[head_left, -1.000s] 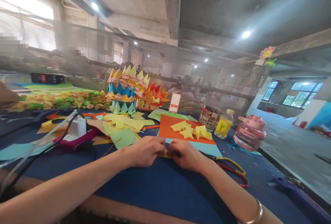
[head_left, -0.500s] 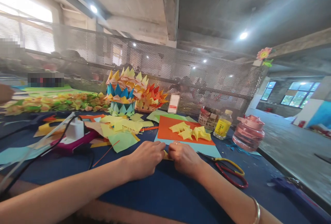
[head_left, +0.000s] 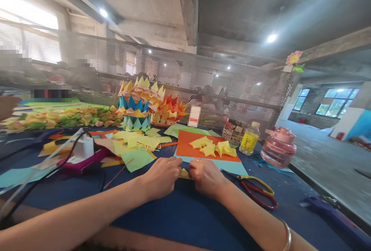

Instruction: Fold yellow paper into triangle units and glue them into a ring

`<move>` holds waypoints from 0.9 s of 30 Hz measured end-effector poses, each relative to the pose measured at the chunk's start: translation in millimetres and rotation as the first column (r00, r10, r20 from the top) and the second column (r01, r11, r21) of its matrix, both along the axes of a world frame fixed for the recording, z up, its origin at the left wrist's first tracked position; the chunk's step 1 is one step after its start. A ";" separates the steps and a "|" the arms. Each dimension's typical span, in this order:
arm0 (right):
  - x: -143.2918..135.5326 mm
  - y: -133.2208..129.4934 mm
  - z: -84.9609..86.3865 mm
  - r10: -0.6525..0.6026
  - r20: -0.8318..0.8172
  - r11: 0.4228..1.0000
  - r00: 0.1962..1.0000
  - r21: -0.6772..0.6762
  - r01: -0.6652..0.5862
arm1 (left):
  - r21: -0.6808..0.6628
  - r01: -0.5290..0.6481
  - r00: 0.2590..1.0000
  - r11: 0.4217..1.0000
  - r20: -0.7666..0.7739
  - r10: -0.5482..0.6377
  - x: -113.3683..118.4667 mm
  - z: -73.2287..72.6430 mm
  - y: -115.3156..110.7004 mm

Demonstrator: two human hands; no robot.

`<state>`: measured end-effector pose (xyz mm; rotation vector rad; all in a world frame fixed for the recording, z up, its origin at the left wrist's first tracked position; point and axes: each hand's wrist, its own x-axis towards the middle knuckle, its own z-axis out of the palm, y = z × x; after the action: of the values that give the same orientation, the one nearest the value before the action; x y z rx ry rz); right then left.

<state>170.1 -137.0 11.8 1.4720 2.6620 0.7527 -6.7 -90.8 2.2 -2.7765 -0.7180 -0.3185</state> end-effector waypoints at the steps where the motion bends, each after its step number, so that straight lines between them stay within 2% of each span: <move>1: 0.5 0.1 -0.2 -0.012 -0.007 1.000 1.000 0.020 0.012 | 0.008 0.002 1.000 1.000 -0.001 -0.002 0.3 -0.3 -0.5; 4: 0.1 -0.1 -0.6 -0.053 -0.084 0.992 0.995 0.111 0.062 | 0.013 0.012 1.000 1.000 0.024 -0.012 1.0 -2.3 -0.4; 7: -2.8 -0.2 -2.3 -0.065 -0.258 0.981 0.964 0.159 0.109 | -0.024 0.017 0.996 1.000 0.093 -0.015 0.5 -5.4 4.0; 12: -4.7 1.8 -8.3 -0.134 -0.441 0.981 0.887 0.067 0.182 | -0.185 0.060 0.951 0.981 0.309 0.000 -0.9 -10.6 17.7; 16: -4.8 2.4 -10.0 -0.186 -0.516 0.980 0.836 -0.040 0.194 | -0.370 0.152 0.855 0.917 0.514 0.066 -0.1 -10.4 25.6; 21: -8.1 0.9 -9.2 -0.208 -0.586 0.978 0.783 -0.110 0.177 | -0.470 0.149 0.781 0.870 0.595 0.187 2.6 -6.8 29.8; 24: -9.3 2.0 -8.3 -0.208 -0.636 0.977 0.743 -0.177 0.122 | -0.572 0.191 0.757 0.798 0.603 0.250 5.4 -8.0 33.1; 27: -8.0 4.8 -6.9 -0.205 -0.704 0.975 0.680 -0.204 0.083 | -0.666 0.264 0.746 0.697 0.599 0.290 8.4 -10.8 37.0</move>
<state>162.1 -132.2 4.9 2.2676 2.9174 -0.1208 1.6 -53.8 -8.6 -3.3740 -1.2554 -1.3822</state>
